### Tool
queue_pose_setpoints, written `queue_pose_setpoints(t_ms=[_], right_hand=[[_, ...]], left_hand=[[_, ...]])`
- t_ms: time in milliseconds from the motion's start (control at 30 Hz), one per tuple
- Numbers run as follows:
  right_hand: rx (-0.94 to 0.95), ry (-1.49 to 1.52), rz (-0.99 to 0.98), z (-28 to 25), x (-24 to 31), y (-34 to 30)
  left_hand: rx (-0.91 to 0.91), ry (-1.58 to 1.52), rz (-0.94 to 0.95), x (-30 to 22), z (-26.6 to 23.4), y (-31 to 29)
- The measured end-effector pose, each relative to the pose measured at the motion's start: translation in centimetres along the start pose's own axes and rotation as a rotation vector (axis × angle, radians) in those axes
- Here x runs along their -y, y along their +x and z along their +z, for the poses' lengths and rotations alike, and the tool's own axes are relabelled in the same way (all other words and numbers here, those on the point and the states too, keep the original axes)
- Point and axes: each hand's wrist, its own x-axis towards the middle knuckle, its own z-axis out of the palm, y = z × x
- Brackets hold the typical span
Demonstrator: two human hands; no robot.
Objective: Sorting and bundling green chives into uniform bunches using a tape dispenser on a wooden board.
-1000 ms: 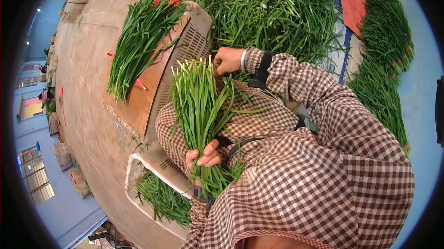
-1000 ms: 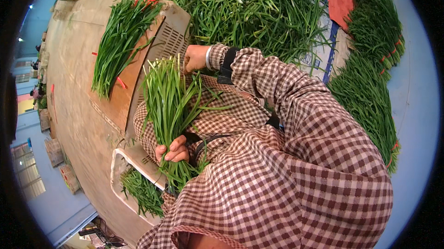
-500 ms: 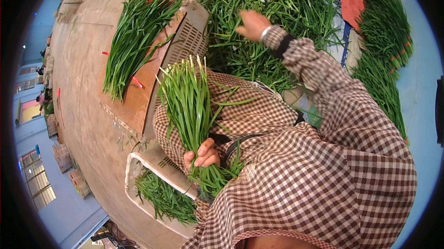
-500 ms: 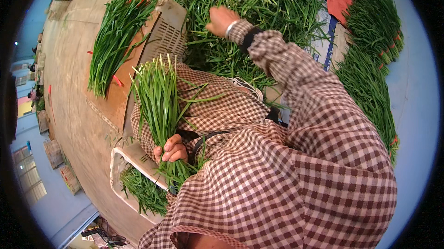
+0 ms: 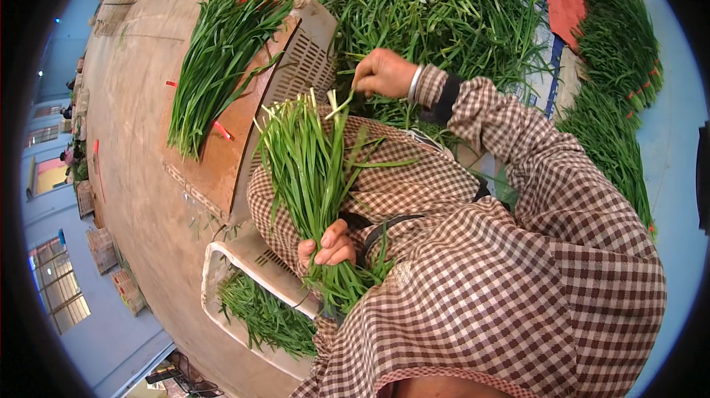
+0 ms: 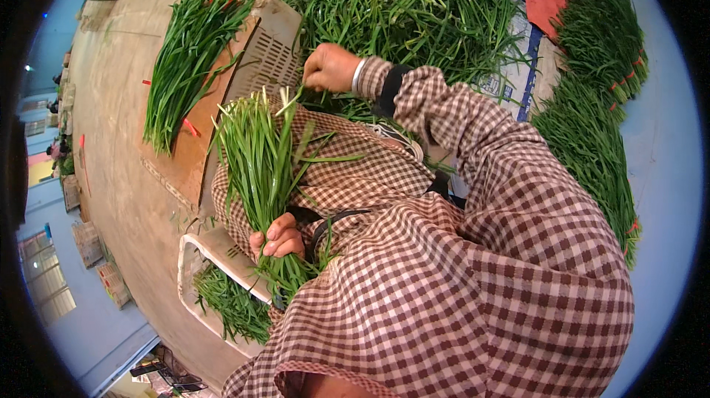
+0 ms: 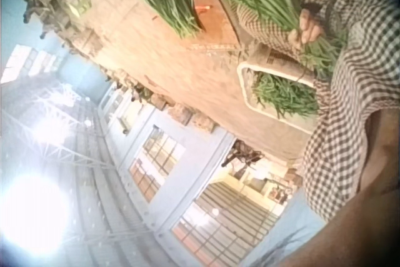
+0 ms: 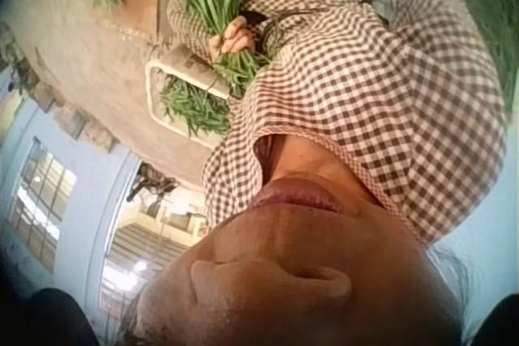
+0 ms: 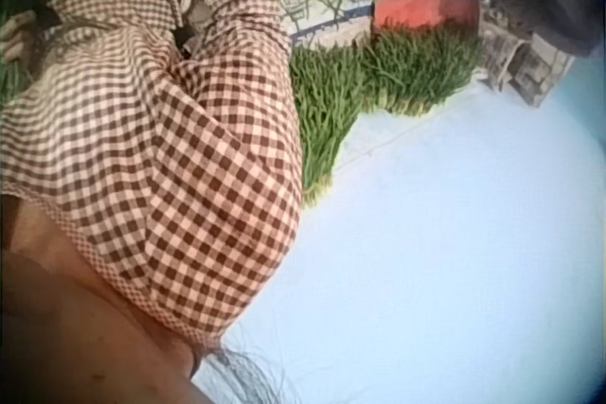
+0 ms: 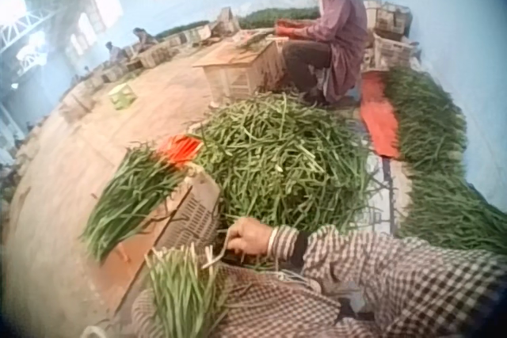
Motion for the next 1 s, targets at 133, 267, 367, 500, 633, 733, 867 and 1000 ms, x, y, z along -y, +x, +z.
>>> queue_pose_setpoints(t_ms=[133, 267, 367, 500, 633, 733, 867, 1000], right_hand=[[-0.101, -0.175, 0.148, -3.6, -3.1, 0.7], [-0.343, -0.318, 0.594, -7.0, -6.5, 0.5], [-0.456, -1.044, 0.622, -5.9, -7.0, -2.1], [0.112, -0.310, 0.192, -3.2, -0.7, -4.2], [0.043, -0.303, -0.427, 2.9, 1.9, -5.9], [0.030, -0.526, -0.411, 4.8, 1.5, -7.3], [-0.069, -0.464, -0.495, 2.7, 0.9, -7.3], [-0.100, -0.532, -0.492, 0.7, -0.6, -7.0]], left_hand=[[-0.018, -0.020, 0.028, -0.1, -0.1, 0.1], [-0.013, -0.035, 0.063, 0.2, 0.2, 0.0], [-0.045, -0.031, 0.022, -0.3, -0.1, 0.2], [-0.034, -0.025, 0.044, -0.2, -0.2, -0.2], [0.011, -0.012, -0.015, -0.5, -0.5, -0.2], [0.015, -0.029, -0.002, -0.5, -0.9, 0.0], [-0.087, -0.084, 0.115, 0.5, -0.2, 0.2], [-0.057, -0.055, 0.095, 0.3, -0.5, 0.3]])
